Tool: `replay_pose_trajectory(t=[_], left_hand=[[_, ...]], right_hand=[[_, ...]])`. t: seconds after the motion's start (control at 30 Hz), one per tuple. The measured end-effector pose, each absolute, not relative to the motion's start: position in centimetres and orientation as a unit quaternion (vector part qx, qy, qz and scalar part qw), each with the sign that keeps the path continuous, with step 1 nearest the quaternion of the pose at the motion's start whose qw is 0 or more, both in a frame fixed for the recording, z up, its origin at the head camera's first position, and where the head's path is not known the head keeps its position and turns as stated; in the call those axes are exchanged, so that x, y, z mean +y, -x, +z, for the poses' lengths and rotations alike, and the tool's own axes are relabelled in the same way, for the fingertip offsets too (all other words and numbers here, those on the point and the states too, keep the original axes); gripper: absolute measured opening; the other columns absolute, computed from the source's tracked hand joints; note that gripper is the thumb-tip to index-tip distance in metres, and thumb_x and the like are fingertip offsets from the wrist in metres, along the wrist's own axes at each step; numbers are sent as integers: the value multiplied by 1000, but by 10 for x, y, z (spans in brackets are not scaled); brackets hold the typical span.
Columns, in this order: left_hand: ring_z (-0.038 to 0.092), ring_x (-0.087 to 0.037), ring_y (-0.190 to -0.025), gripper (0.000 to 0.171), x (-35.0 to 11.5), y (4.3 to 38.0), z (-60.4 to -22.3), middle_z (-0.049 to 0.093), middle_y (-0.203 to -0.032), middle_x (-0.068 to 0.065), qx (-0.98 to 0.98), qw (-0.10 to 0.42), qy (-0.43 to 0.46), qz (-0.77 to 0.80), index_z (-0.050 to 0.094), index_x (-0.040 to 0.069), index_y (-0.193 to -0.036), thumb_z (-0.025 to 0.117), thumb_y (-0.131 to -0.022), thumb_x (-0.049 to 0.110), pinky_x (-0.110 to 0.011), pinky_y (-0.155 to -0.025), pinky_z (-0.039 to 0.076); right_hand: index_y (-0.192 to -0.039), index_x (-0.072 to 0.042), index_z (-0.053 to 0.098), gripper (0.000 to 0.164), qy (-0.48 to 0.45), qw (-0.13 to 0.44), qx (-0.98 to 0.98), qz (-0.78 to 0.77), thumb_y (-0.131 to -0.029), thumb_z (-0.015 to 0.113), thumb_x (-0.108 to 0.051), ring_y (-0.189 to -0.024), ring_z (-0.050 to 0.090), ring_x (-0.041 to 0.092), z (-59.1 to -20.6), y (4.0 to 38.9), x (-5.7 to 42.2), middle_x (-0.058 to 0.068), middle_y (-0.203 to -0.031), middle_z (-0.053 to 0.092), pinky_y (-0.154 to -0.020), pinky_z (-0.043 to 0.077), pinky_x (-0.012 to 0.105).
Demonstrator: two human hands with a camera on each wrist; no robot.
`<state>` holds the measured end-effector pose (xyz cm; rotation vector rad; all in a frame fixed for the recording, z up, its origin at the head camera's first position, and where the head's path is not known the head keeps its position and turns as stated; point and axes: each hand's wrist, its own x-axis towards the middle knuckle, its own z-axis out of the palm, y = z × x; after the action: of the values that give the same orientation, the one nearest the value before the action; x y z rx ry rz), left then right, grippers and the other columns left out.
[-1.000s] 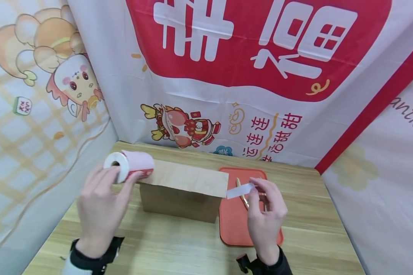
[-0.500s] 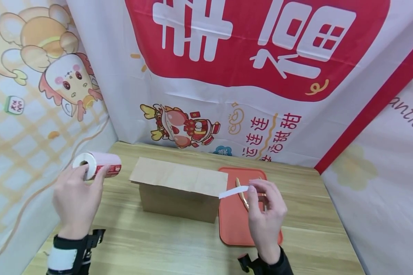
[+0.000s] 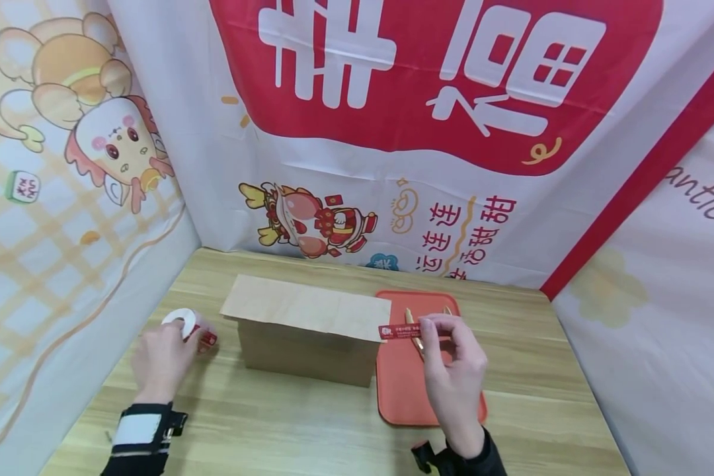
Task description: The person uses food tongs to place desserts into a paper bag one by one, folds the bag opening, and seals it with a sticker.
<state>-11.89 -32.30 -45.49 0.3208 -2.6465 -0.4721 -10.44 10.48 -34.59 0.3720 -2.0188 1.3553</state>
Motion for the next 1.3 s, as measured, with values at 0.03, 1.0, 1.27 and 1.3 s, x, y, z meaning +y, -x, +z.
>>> replay_pose_trajectory(t=[0.03,1.0,1.27,1.3], left_hand=[[48,-32,-47,32,-323,120,-458,49,-59,-15,-958,202,-116,-169,58,1,-71,77,-84,23,-43,-36,32],[59,-50,-84,34,-305,130,-494,63,-63,-22,-918,373,-34,-131,66,-6,-62,71,-86,18,-61,-79,44],[59,-44,-81,25,-279,122,-430,66,-89,-28,-807,539,-72,-230,69,-11,-85,59,-94,11,-47,-79,46],[59,-41,-78,25,-269,119,-418,67,-90,-26,-789,555,-57,-258,69,-10,-87,59,-95,11,-41,-78,46]], right_hand=[[-98,-4,67,4,-142,330,-775,520,-96,64,-6,-75,60,15,-345,104,105,-2,-91,65,-61,50,22],[-98,-4,67,9,-167,293,-782,524,-91,67,2,-73,61,15,-345,105,99,0,-86,66,-60,51,23],[-98,-6,67,11,-247,260,-803,476,-91,68,2,-75,59,13,-332,112,93,0,-90,65,-61,51,26],[-98,-8,66,10,-269,244,-806,468,-92,68,0,-77,59,11,-329,115,91,-2,-91,64,-61,51,26]])
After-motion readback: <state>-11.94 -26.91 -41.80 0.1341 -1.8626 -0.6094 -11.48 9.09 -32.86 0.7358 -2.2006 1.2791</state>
